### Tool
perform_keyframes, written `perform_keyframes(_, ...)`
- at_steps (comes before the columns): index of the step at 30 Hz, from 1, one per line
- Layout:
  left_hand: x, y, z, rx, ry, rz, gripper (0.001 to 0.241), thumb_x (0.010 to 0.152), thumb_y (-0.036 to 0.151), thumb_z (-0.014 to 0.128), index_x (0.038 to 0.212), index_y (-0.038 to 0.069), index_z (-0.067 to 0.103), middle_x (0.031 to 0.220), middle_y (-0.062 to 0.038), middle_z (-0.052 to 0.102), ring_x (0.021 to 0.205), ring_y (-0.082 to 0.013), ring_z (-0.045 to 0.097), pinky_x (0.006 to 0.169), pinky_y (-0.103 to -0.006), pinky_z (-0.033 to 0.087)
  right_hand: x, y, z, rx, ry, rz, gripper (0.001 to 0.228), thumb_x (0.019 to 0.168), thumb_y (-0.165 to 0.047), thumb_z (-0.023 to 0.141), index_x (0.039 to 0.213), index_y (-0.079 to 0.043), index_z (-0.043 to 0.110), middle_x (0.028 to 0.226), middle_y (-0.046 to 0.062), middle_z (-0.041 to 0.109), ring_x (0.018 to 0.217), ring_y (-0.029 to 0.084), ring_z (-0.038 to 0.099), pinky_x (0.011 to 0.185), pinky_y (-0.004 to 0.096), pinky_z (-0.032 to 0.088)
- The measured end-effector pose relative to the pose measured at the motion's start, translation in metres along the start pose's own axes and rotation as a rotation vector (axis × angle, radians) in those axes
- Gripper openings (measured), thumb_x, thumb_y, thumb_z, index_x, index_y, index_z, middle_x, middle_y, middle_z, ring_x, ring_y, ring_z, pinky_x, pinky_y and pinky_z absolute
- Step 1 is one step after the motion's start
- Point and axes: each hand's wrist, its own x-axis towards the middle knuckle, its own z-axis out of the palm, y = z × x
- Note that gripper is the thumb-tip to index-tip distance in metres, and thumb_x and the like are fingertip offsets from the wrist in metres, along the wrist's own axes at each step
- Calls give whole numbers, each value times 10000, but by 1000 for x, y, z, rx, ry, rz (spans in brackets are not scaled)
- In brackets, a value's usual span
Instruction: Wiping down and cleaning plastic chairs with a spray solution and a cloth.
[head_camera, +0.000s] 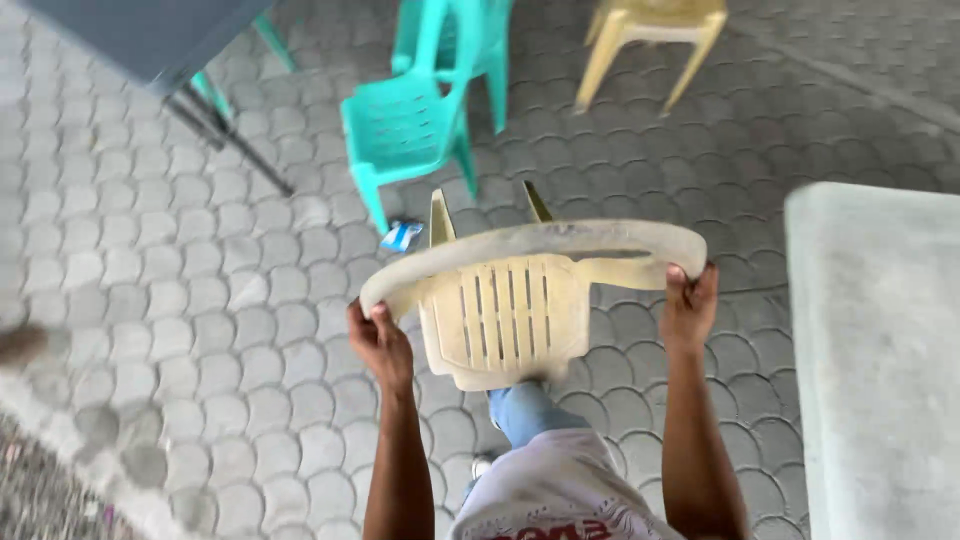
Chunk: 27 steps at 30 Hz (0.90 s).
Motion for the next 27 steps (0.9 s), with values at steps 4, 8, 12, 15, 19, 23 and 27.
perform_keyframes(4, -1, 44, 76, -169, -108, 112, 403, 1012, 465, 622, 1067, 66, 640, 891, -105, 682, 853, -127, 611, 826, -355, 554, 22, -60, -49, 337, 206, -107, 233, 1091, -238, 640, 1187, -60, 523, 1108, 86, 616, 1056, 138, 577, 1007, 366, 484)
perform_keyframes(8, 16, 44, 190, -416, -228, 65, 626, 821, 668, 742, 1064, 98, 649, 899, -56, 713, 844, -102, 667, 840, -324, 586, 75, -53, -86, 593, 335, -84, 250, 1050, -293, 631, 1184, -101, 545, 1154, 134, 682, 1125, 225, 704, 1076, 395, 551)
perform_keyframes(12, 45, 26, 310, -512, -358, -21, 528, 905, 565, 720, 1043, 60, 648, 900, -95, 728, 845, -128, 684, 854, -340, 595, 136, -40, -101, 697, 520, 1, 259, 1002, -337, 642, 1171, -147, 596, 1168, 72, 737, 1125, 194, 734, 1065, 353, 581)
perform_keyframes(15, 43, 44, 380, -583, -357, -61, 309, 976, 422, 712, 950, 119, 651, 871, -41, 727, 872, -92, 689, 902, -319, 586, 171, -40, -113, 740, 632, 49, 200, 1056, -352, 563, 1148, -178, 603, 1137, 8, 738, 1100, 139, 725, 1051, 297, 559)
perform_keyframes(19, 75, 29, 483, -644, -391, -100, 233, 1003, 372, 706, 910, 163, 665, 857, 11, 732, 856, -64, 694, 925, -297, 580, 247, -29, -119, 708, 663, 40, 310, 1042, -518, 532, 1094, -228, 629, 1114, -16, 719, 1119, 140, 692, 1106, 365, 529)
perform_keyframes(23, 93, 10, 562, -598, -482, -106, 245, 1035, 345, 674, 869, 168, 646, 853, 0, 735, 910, -52, 671, 966, -318, 579, 303, 14, -120, 710, 750, 48, 309, 1043, -513, 516, 1071, -236, 650, 1112, -23, 724, 1127, 148, 696, 1109, 350, 534)
perform_keyframes(27, 125, -47, 667, -640, -513, -184, 175, 1024, 319, 687, 944, 162, 690, 944, -47, 750, 935, -137, 720, 1019, -378, 582, 383, 52, -115, 700, 852, 56, 301, 1043, -497, 527, 1031, -223, 651, 1091, 8, 754, 1086, 163, 717, 1079, 357, 555)
